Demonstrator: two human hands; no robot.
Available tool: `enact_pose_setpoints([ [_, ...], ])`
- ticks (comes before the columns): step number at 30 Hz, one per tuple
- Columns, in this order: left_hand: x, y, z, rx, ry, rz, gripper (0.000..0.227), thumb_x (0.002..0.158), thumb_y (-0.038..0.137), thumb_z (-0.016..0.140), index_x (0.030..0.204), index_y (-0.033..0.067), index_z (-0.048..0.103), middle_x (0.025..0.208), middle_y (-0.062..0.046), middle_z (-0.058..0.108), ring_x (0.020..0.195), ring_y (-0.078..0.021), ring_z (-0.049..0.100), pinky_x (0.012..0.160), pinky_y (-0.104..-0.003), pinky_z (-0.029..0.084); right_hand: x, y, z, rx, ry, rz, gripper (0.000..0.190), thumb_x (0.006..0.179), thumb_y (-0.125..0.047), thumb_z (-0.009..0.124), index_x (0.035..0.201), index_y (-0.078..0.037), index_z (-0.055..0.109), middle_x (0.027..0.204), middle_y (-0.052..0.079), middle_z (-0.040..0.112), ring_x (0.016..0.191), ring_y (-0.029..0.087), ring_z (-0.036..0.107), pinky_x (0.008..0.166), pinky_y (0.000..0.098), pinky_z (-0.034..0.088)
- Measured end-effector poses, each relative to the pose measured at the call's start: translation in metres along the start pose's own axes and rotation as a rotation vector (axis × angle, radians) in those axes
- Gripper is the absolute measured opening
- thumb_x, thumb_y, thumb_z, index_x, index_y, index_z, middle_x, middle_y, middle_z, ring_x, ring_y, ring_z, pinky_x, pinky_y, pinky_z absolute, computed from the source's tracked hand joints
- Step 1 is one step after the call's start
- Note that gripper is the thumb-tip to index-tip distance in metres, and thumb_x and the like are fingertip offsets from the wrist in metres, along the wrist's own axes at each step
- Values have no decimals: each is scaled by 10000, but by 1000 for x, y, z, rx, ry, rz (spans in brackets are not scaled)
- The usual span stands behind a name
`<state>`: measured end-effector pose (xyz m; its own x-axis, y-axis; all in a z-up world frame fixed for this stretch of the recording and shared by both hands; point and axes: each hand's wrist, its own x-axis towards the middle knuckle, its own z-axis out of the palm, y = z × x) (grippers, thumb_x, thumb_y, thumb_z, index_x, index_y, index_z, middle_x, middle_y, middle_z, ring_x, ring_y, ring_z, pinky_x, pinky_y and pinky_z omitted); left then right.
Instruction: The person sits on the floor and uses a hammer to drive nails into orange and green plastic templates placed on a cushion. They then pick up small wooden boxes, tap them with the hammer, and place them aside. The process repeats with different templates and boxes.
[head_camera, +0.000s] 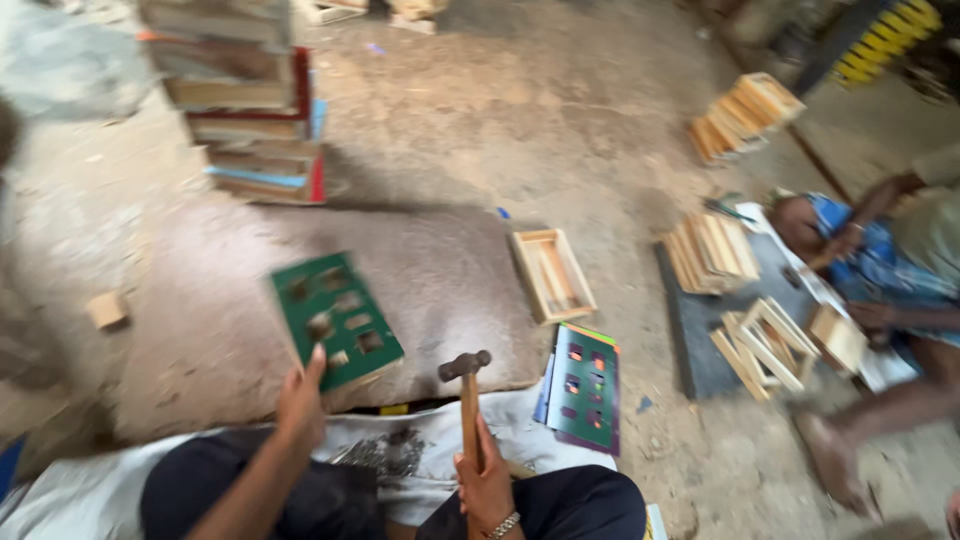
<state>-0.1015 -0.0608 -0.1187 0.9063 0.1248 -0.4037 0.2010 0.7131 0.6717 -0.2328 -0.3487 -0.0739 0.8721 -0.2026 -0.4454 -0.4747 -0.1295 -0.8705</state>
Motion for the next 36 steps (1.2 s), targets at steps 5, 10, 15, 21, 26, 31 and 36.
enact_pose_setpoints([
  [5,-50,-69,-16,316,73,-242,374,901,394,691,1080,75,769,1073,-70,772,829,-184,749,713,-377,620,5,20,2,135,8,74,814,916,-78,674,1623,-296,335,646,23,574,435,99,486,367,277,430],
  [10,20,24,4,1559,55,830,479,893,274,722,1311,59,635,1012,-189,686,931,-361,658,824,-509,523,6,22,1,113,-75,-42,793,939,-117,656,1611,-293,273,682,13,600,432,107,520,365,287,460],
  [15,56,64,5,1607,356,178,688,880,497,771,1216,-83,620,1257,-309,610,1199,-469,570,1009,-540,460,2,12,18,138,-69,96,836,930,-108,681,1634,-304,274,650,9,564,448,80,496,382,273,448],
  [21,49,53,0,1453,336,74,574,915,452,730,1144,-71,668,1195,-300,659,1117,-463,642,947,-543,516,9,-25,29,-16,-71,48,821,930,-115,662,1626,-304,272,615,2,571,434,84,489,371,279,442],
  [26,41,60,-6,1414,282,66,576,938,448,731,1114,-98,689,1133,-307,704,1091,-436,686,980,-506,540,32,-31,17,-1,-139,27,826,933,-117,658,1631,-302,258,631,2,575,446,79,495,371,274,445],
  [31,-25,27,-4,1508,212,989,423,930,280,697,1156,-74,647,1040,-218,629,974,-361,635,885,-485,516,37,-17,21,402,-213,142,826,951,-136,633,1636,-293,199,705,45,582,498,102,520,408,287,467],
  [36,-80,-56,-3,1827,-537,377,199,857,163,663,1044,115,715,1090,-133,676,1029,-327,660,882,-448,537,36,-9,28,478,-209,156,839,957,-136,618,1641,-298,161,759,59,569,530,111,522,432,291,476],
])
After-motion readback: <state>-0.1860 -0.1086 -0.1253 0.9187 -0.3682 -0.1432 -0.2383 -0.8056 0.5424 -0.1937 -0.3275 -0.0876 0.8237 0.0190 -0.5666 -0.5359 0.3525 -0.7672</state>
